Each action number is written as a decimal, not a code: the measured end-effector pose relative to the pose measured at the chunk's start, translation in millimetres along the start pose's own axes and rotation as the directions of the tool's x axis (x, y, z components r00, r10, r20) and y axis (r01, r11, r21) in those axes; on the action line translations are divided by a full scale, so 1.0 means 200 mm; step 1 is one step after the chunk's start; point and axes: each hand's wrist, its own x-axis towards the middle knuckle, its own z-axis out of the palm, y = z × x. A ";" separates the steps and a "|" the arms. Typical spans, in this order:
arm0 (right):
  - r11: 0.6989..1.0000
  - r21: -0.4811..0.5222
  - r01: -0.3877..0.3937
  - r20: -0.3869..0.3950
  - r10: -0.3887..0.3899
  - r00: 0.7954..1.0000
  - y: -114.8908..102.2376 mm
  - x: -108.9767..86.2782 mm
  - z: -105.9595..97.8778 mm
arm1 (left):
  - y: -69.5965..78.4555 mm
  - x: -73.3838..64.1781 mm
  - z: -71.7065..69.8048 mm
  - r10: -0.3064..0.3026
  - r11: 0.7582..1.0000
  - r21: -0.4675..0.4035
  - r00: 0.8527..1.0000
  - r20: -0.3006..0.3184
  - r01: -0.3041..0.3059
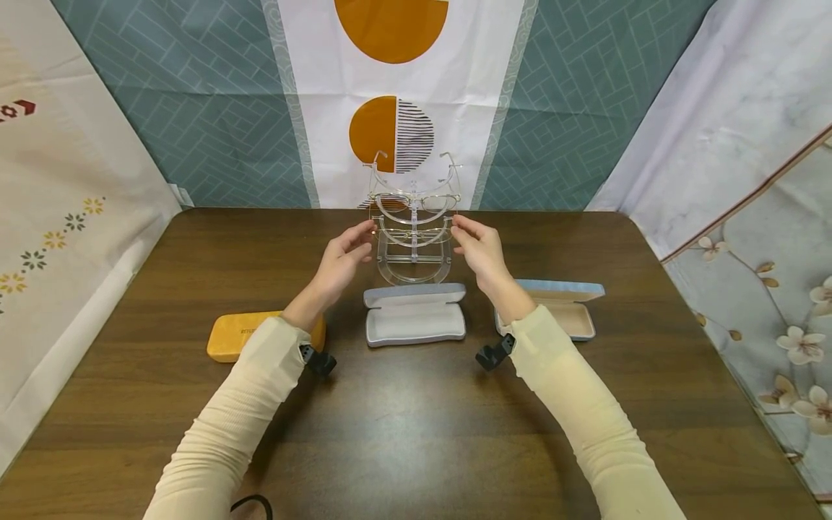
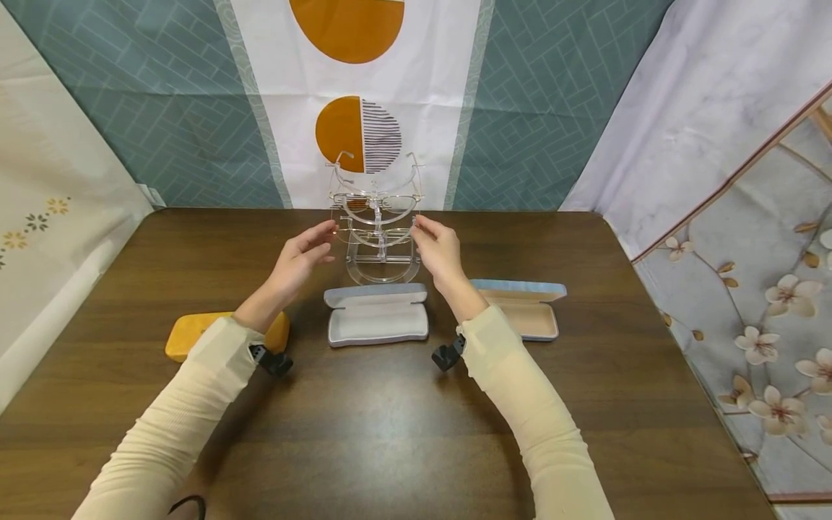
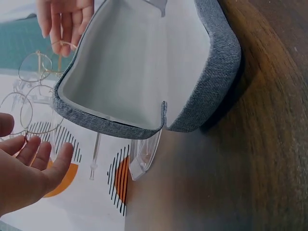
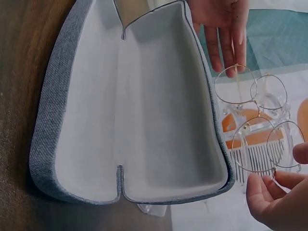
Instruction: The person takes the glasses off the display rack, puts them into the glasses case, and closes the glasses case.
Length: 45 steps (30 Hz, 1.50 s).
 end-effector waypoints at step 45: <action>0.993 0.034 0.112 0.027 -0.113 0.993 0.00 -0.33 -0.03 | 0.15 -0.33 0.00 0.087 0.993 0.071 0.996 0.030 -0.089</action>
